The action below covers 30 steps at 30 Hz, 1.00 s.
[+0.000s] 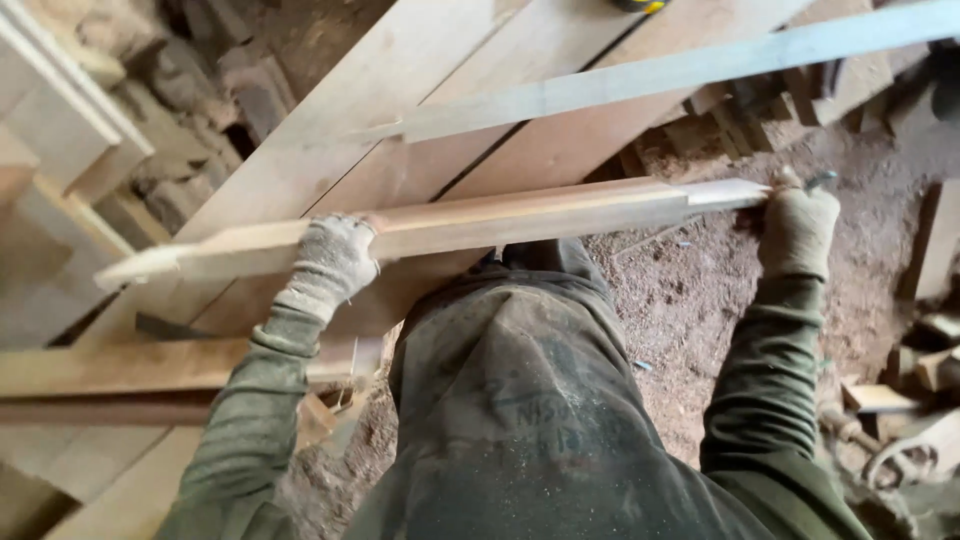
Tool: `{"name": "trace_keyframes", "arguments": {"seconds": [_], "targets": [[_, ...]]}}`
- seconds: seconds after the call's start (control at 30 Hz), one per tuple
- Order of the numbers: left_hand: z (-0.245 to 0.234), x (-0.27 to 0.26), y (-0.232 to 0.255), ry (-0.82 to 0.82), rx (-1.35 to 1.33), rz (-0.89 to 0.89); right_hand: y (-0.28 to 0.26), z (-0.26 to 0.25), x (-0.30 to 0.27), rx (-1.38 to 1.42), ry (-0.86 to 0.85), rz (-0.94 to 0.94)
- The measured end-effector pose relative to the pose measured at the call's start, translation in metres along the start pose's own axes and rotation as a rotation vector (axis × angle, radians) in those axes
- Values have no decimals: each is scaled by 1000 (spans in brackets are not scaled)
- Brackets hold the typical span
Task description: The person marks a long wooden plank with a pencil using a metal square and a tape measure. They repeatedly align the square, draw straight lines, and measure distances along the plank to create multiple reference marks.
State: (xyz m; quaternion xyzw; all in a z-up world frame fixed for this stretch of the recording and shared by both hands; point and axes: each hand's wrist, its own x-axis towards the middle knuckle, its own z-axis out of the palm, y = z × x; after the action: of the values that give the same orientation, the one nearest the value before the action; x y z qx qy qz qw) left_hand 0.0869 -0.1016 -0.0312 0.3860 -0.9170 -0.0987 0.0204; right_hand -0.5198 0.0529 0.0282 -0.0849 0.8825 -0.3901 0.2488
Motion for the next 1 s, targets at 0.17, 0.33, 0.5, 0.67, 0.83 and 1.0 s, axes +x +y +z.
{"name": "trace_keyframes", "arguments": {"seconds": [0.17,0.33,0.5,0.67,0.83,1.0], "targets": [[20,6,16,114,1,55,-83,18,-100,-146,108,-374],[-55,45,50,-204,-277,-170,-42,75,-155,-1022,-349,-1172],[-68,165,121,181,-259,-7,-17,122,-135,-906,-248,-1212],[-18,301,194,286,-311,163,-50,115,-144,-1003,-542,-967],[55,367,167,602,-150,287,-34,121,-136,-972,-627,-965],[-24,408,127,-322,-407,-97,-27,121,-133,-909,-579,-1056]]}}
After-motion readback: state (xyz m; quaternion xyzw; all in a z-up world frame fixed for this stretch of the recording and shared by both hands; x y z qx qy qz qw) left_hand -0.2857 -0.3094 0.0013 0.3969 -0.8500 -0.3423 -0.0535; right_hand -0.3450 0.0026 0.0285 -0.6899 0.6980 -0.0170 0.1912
